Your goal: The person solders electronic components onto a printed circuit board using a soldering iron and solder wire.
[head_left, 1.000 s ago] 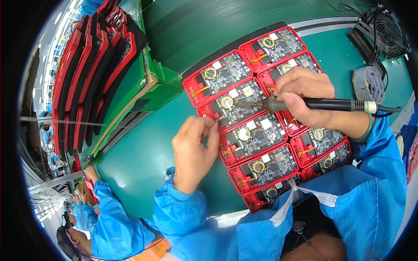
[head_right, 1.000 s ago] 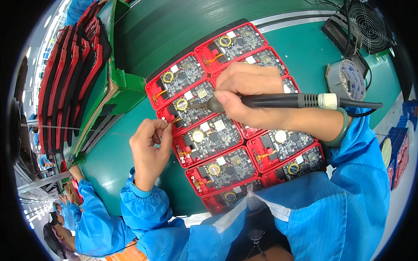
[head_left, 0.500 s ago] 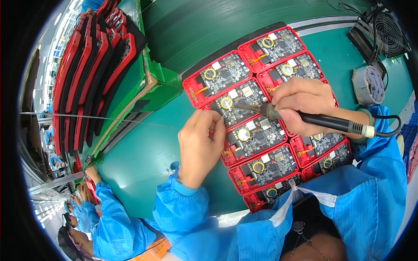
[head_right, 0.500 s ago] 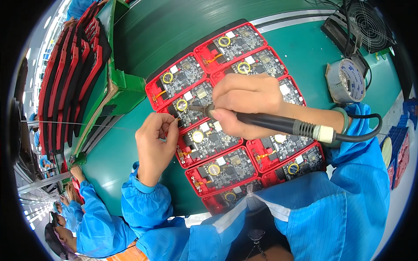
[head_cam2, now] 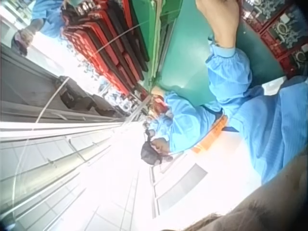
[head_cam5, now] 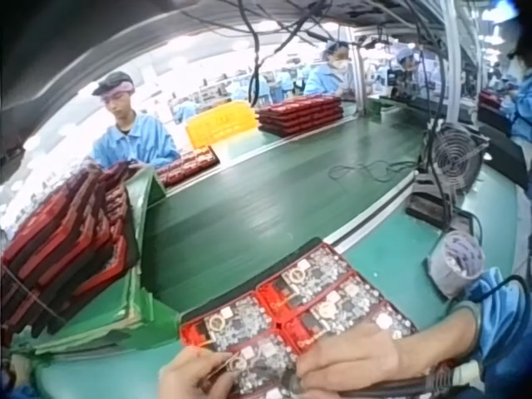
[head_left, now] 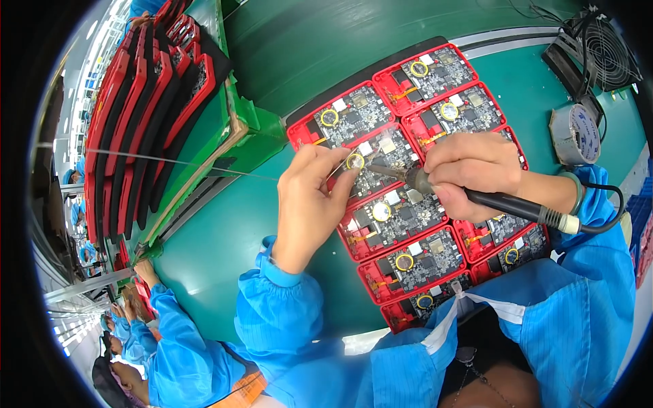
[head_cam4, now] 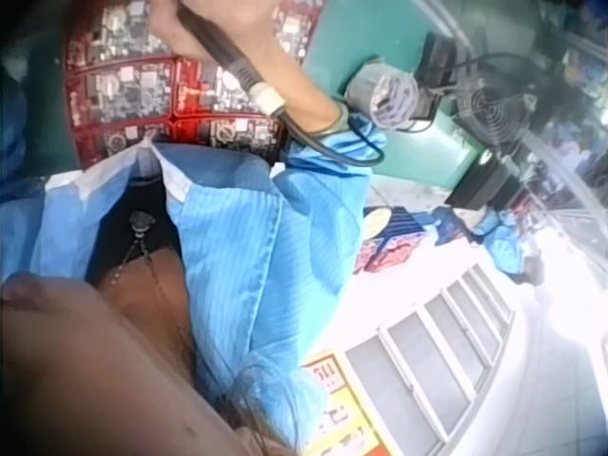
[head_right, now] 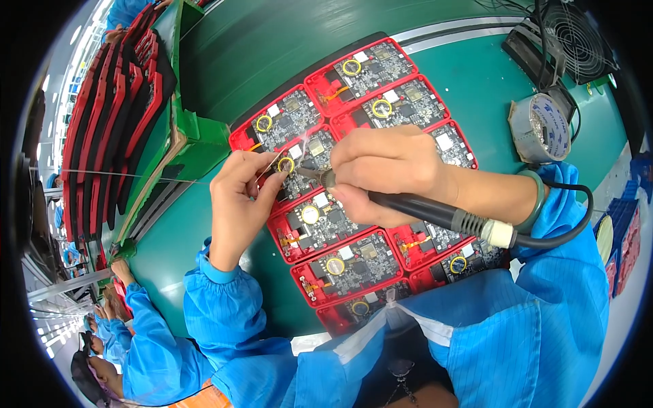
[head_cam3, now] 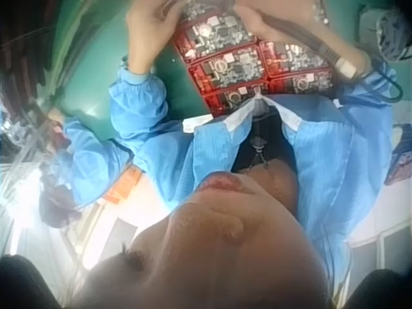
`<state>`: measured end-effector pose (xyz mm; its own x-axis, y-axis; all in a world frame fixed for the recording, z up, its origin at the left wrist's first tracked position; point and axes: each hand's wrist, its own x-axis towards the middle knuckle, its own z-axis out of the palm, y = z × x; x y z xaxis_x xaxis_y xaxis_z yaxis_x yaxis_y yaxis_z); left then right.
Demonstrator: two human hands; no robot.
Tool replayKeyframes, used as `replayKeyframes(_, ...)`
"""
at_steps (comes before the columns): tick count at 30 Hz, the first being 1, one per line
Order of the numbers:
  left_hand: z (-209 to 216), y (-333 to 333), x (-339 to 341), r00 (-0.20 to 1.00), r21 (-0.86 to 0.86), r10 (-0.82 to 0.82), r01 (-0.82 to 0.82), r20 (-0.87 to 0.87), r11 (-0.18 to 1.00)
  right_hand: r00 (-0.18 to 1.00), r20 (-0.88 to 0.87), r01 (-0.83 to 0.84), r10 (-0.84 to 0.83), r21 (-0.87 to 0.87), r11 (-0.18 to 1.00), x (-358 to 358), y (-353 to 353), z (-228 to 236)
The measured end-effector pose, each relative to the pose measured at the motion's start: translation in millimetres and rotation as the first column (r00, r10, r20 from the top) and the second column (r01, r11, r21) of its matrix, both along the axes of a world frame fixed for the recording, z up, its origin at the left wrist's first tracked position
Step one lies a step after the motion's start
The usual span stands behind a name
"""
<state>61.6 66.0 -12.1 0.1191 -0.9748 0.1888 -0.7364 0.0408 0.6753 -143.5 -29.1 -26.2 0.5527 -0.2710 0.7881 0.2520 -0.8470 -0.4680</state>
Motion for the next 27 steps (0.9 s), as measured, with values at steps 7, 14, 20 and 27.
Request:
replayKeyframes(7,-0.6,-3.8,2.1,0.999,0.006,-0.024,0.024,0.048,1.000,1.000,-0.007,-0.015,0.015,-0.021,1.000,1.3,-0.9,4.3)
replayKeyframes(14,-5.2,-4.3,0.4,0.996,0.015,-0.052,0.052,0.067,0.999,1.000,0.009,0.002,-0.002,-0.041,0.999,-1.2,2.0,-0.3)
replayKeyframes(20,-3.4,-3.6,1.3,0.998,0.039,-0.043,0.041,0.048,0.998,0.998,0.056,-0.025,0.025,-0.012,1.000,-5.2,-1.7,3.3)
replayKeyframes(27,-1.4,-5.3,-0.5,0.999,0.051,-0.038,0.036,0.026,0.998,0.989,0.140,0.032,-0.041,0.067,0.997,-1.0,-5.0,-1.7)
